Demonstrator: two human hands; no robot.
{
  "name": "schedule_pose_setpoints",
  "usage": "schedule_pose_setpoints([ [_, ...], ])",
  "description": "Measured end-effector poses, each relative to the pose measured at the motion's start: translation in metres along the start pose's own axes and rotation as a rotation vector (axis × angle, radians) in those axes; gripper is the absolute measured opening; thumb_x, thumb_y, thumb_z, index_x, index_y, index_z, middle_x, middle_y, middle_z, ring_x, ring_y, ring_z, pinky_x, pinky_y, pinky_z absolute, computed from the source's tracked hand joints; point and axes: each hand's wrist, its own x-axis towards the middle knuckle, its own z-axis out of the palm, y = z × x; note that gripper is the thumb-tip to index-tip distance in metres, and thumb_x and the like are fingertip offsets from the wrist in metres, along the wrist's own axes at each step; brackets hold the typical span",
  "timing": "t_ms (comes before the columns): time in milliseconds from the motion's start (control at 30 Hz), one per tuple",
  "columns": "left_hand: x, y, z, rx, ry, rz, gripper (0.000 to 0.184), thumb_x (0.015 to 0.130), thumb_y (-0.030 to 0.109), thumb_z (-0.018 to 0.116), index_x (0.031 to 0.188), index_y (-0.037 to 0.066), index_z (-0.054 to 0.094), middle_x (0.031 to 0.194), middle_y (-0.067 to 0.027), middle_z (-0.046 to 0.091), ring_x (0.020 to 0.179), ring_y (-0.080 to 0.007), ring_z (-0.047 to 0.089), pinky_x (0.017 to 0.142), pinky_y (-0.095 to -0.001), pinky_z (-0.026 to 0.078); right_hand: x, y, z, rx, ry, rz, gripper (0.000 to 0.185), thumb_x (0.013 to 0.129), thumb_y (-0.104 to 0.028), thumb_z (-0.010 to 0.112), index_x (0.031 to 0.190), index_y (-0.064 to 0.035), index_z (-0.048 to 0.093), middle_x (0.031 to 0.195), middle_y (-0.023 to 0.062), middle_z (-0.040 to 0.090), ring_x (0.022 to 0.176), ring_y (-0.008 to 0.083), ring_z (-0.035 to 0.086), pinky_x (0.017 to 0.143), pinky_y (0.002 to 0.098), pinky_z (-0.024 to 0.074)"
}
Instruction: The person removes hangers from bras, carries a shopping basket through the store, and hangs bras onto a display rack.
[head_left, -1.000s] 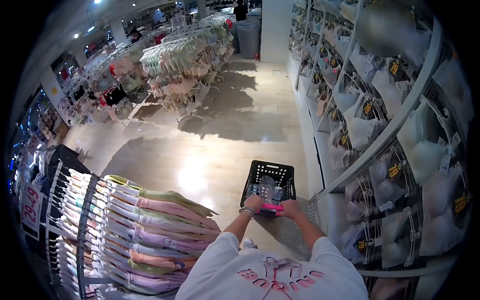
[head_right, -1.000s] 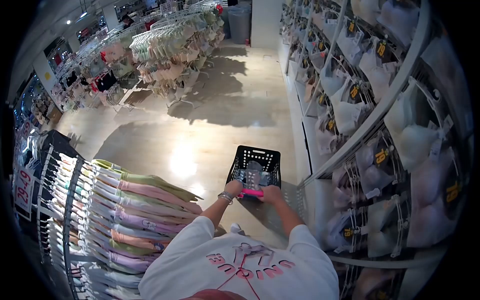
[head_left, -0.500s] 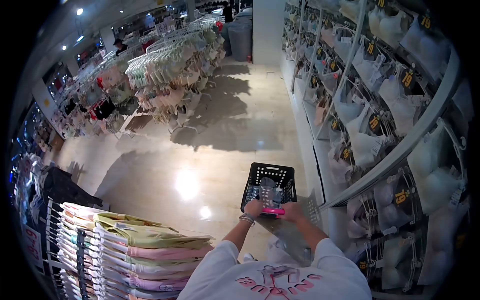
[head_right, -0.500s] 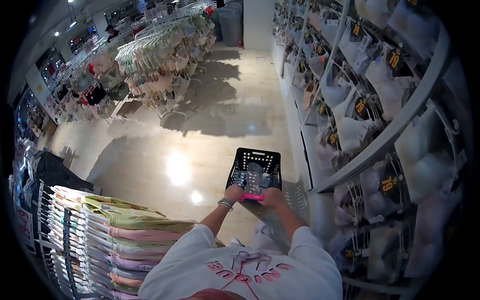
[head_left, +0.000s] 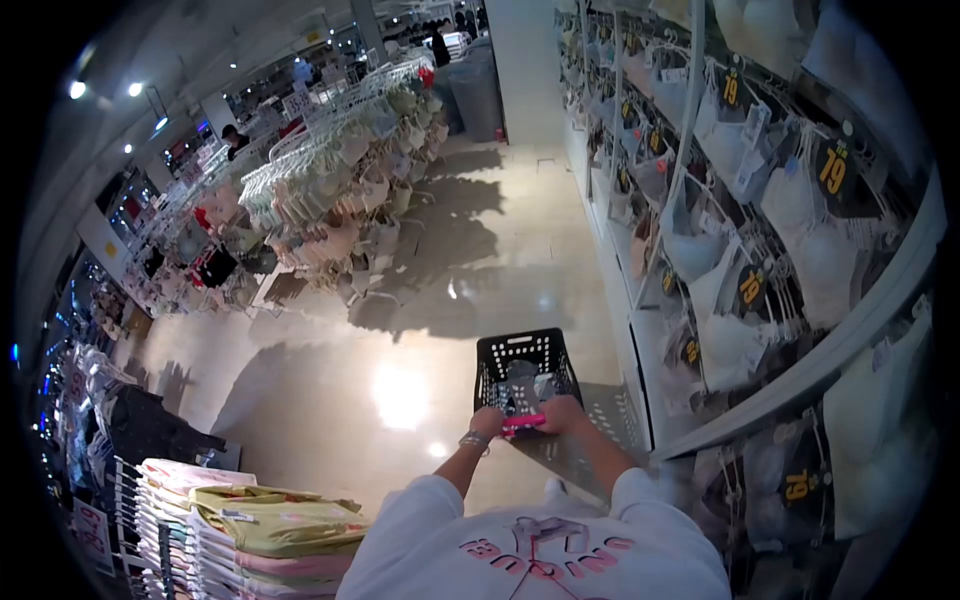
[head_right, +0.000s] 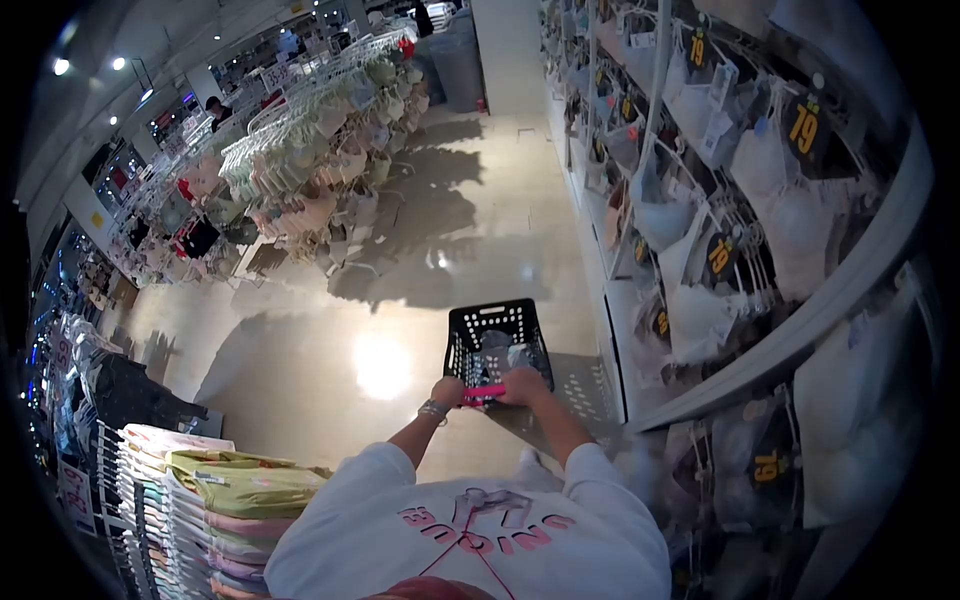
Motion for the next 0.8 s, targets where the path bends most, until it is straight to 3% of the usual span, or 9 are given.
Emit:
schedule_pose_setpoints([
  [33, 0.008, 0.001, -0.006, -0.032, -0.016, -0.039, 0.019, 0.083, 0.014, 0.054, 0.076, 0.003, 0.068, 0.077, -0.0172, 0.066, 0.073, -0.033, 0.066, 0.065, -0.0446, 0.054, 0.01, 0.009, -0.007, 0.011, 0.012, -0.004, 0.044, 0.064, -0.055, 0.066, 0.075, -0.0125, 0.068, 0.074, 0.012, 0.067, 0.075, 0.0312, 0.066, 0.065, 0.0428, 0.0524],
  [133, 0.037, -0.009, 0.006, 0.017, 0.203, -0.049, 0.017, 0.083, 0.016, 0.056, 0.079, 0.003, 0.065, 0.077, -0.0171, 0.066, 0.072, -0.0344, 0.066, 0.065, -0.0455, 0.054, 0.027, 0.02, -0.027, 0.083, -0.016, -0.007, 0.044, 0.065, -0.054, 0.067, 0.077, -0.0123, 0.068, 0.075, 0.0129, 0.066, 0.075, 0.0319, 0.065, 0.066, 0.0444, 0.052],
  [233, 0.052, -0.008, -0.01, -0.031, 0.111, -0.105, 0.019, 0.083, 0.019, 0.055, 0.079, 0.003, 0.063, 0.079, -0.0167, 0.066, 0.074, -0.0343, 0.066, 0.065, -0.0456, 0.054, 0.048, 0.033, -0.025, 0.065, -0.022, -0.021, 0.044, 0.065, -0.054, 0.066, 0.079, -0.0122, 0.068, 0.077, 0.0127, 0.067, 0.075, 0.0315, 0.065, 0.066, 0.0441, 0.0519],
  [367, 0.083, -0.018, -0.008, -0.501, 0.203, -0.479, 0.042, 0.087, 0.035, 0.045, 0.082, -0.001, 0.066, 0.088, -0.0251, 0.065, 0.083, -0.0422, 0.063, 0.077, -0.049, 0.05, 0.074, 0.043, -0.038, 0.113, -0.025, -0.02, 0.043, 0.065, -0.053, 0.066, 0.081, -0.0128, 0.067, 0.079, 0.012, 0.067, 0.076, 0.0315, 0.066, 0.067, 0.0444, 0.0517],
  [400, 0.083, -0.015, -0.025, -0.52, 0.178, -0.476, 0.05, 0.087, 0.039, 0.04, 0.081, -0.003, 0.067, 0.091, -0.0288, 0.063, 0.087, -0.0445, 0.061, 0.082, -0.0491, 0.047, 0.083, 0.045, -0.037, 0.113, 0.006, -0.046, 0.043, 0.065, -0.053, 0.067, 0.081, -0.0127, 0.067, 0.078, 0.0116, 0.067, 0.076, 0.0316, 0.065, 0.067, 0.0447, 0.0515],
  [700, 0.162, -0.053, -0.06, -0.568, 0.2, -0.516, 0.046, 0.085, 0.038, 0.041, 0.081, 0.001, 0.069, 0.086, -0.0246, 0.065, 0.082, -0.0418, 0.063, 0.077, -0.0488, 0.05, 0.164, 0.067, -0.036, 0.123, 0.046, 0.057, 0.041, 0.061, -0.05, 0.071, 0.078, -0.0131, 0.066, 0.075, 0.0122, 0.066, 0.073, 0.0319, 0.065, 0.065, 0.043, 0.0511],
  [767, 0.184, -0.072, -0.061, -0.512, 0.195, -0.386, 0.046, 0.084, 0.038, 0.041, 0.081, 0.001, 0.069, 0.085, -0.024, 0.065, 0.081, -0.0409, 0.064, 0.078, -0.048, 0.05, 0.182, 0.065, -0.047, 0.108, 0.009, 0.082, 0.04, 0.061, -0.049, 0.071, 0.08, -0.0144, 0.067, 0.074, 0.0116, 0.066, 0.071, 0.0314, 0.065, 0.065, 0.0429, 0.0513],
  [800, 0.189, -0.075, -0.072, -0.565, 0.176, -0.429, 0.046, 0.083, 0.038, 0.042, 0.083, 0.001, 0.069, 0.086, -0.0241, 0.065, 0.083, -0.0405, 0.064, 0.079, -0.0478, 0.05, 0.189, 0.061, -0.055, 0.104, 0.0, 0.096, 0.04, 0.061, -0.049, 0.071, 0.08, -0.0147, 0.068, 0.074, 0.0116, 0.066, 0.071, 0.0313, 0.065, 0.065, 0.043, 0.0513],
])
